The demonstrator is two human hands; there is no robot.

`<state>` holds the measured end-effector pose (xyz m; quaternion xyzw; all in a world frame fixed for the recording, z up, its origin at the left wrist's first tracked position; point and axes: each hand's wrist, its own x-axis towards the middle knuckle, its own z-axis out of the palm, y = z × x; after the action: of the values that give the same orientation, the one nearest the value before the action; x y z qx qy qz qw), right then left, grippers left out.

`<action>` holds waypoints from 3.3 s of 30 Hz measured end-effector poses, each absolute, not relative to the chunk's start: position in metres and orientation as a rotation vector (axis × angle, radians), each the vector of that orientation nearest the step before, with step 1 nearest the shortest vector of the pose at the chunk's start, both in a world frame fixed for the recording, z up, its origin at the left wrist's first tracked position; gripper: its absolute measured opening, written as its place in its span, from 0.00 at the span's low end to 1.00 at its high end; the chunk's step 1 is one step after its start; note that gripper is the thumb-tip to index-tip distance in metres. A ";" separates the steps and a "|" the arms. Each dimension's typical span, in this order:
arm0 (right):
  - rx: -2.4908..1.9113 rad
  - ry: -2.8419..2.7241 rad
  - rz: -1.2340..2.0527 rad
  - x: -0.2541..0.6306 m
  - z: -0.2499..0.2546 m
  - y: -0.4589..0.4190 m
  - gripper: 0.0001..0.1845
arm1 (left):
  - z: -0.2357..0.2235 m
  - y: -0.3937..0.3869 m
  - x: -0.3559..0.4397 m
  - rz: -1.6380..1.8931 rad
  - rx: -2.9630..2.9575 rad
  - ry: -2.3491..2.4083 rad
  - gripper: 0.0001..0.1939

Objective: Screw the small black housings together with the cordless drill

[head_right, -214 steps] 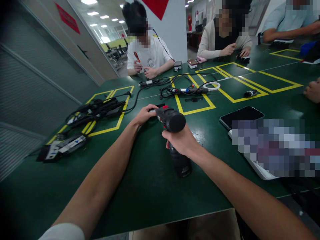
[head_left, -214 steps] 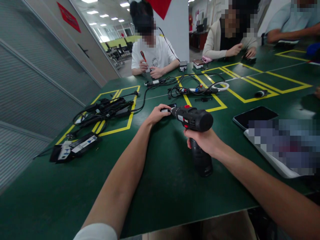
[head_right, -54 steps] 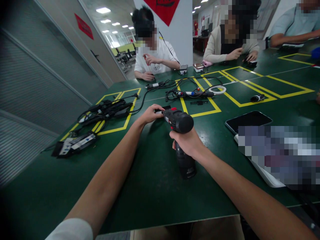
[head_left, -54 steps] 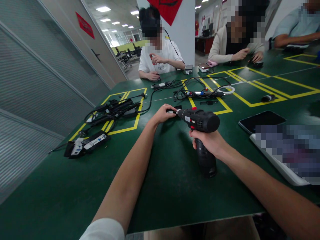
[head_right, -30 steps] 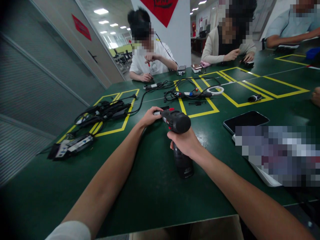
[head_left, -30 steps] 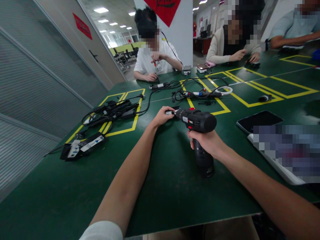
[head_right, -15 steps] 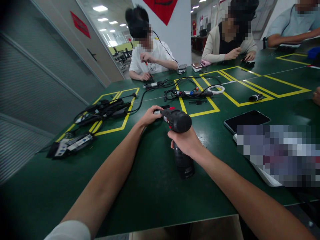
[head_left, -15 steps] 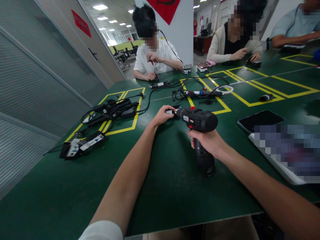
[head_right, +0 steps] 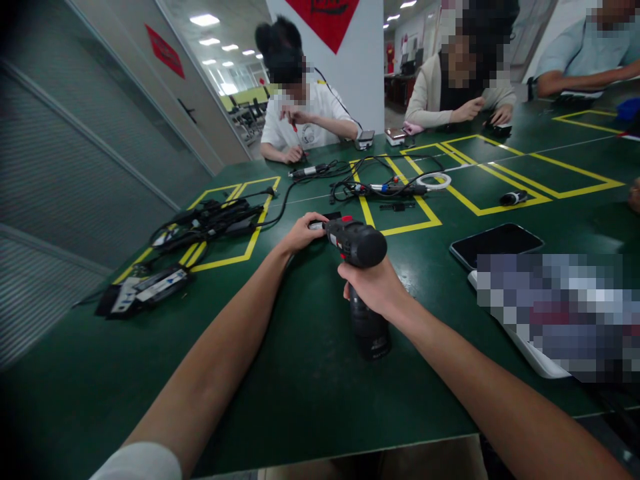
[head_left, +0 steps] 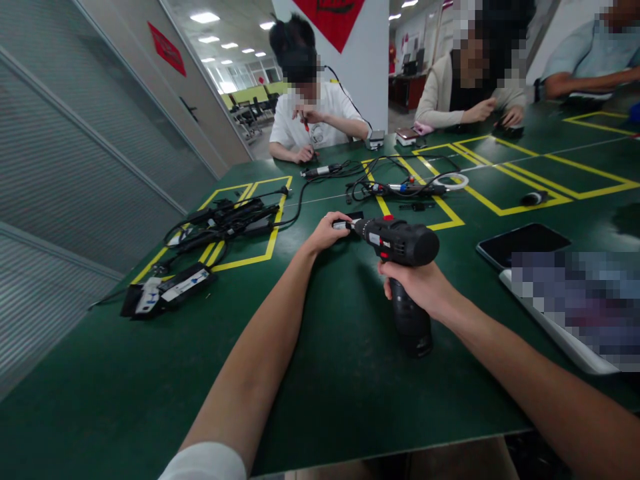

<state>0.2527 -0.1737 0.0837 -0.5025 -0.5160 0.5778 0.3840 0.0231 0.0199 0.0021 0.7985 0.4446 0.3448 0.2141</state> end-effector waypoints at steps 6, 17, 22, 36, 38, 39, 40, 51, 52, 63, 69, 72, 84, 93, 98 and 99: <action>-1.285 -1.337 1.469 0.254 0.082 -0.173 0.04 | 0.003 0.019 0.024 0.963 2.198 1.232 0.16; -1.282 -1.342 1.473 0.253 0.086 -0.174 0.04 | 0.004 0.019 0.024 0.923 2.184 1.260 0.16; -1.274 -1.312 1.483 0.254 0.081 -0.173 0.04 | 0.004 0.018 0.024 0.946 2.175 1.246 0.16; -1.307 -1.347 1.464 0.254 0.079 -0.173 0.05 | 0.002 0.017 0.023 0.961 2.161 1.221 0.17; -1.302 -1.358 1.450 0.254 0.080 -0.173 0.05 | 0.002 0.017 0.023 0.963 2.155 1.218 0.17; -1.303 -1.357 1.445 0.253 0.081 -0.173 0.04 | 0.002 0.017 0.023 0.961 2.151 1.221 0.17; -1.307 -1.352 1.444 0.253 0.082 -0.174 0.04 | 0.003 0.016 0.023 0.957 2.147 1.224 0.18; -1.304 -1.357 1.439 0.251 0.083 -0.174 0.04 | 0.004 0.016 0.023 0.953 2.157 1.200 0.17; -1.316 -1.360 1.433 0.251 0.083 -0.174 0.04 | 0.004 0.016 0.023 0.951 2.160 1.204 0.17; -1.312 -1.345 1.455 0.252 0.082 -0.173 0.05 | 0.006 0.015 0.025 0.967 2.116 1.222 0.16; -1.287 -1.354 1.465 0.254 0.077 -0.172 0.05 | 0.006 0.015 0.025 0.965 2.111 1.219 0.16; -1.271 -1.351 1.465 0.254 0.077 -0.173 0.05 | 0.004 0.016 0.024 0.974 2.113 1.206 0.16; -1.300 -1.347 1.438 0.252 0.077 -0.171 0.05 | 0.002 0.018 0.024 0.981 2.070 1.193 0.17; -1.286 -1.306 1.467 0.251 0.085 -0.173 0.03 | 0.006 0.017 0.025 0.977 2.085 1.200 0.16; -1.311 -1.321 1.461 0.250 0.087 -0.173 0.04 | 0.004 0.017 0.025 0.999 2.070 1.191 0.16; -1.314 -1.318 1.462 0.249 0.087 -0.172 0.04 | 0.003 0.017 0.026 1.003 2.063 1.193 0.16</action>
<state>0.2494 -0.1724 0.0867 -0.5139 -0.5156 0.5719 0.3780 0.0255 0.0171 0.0034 0.7673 0.4435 0.3732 0.2743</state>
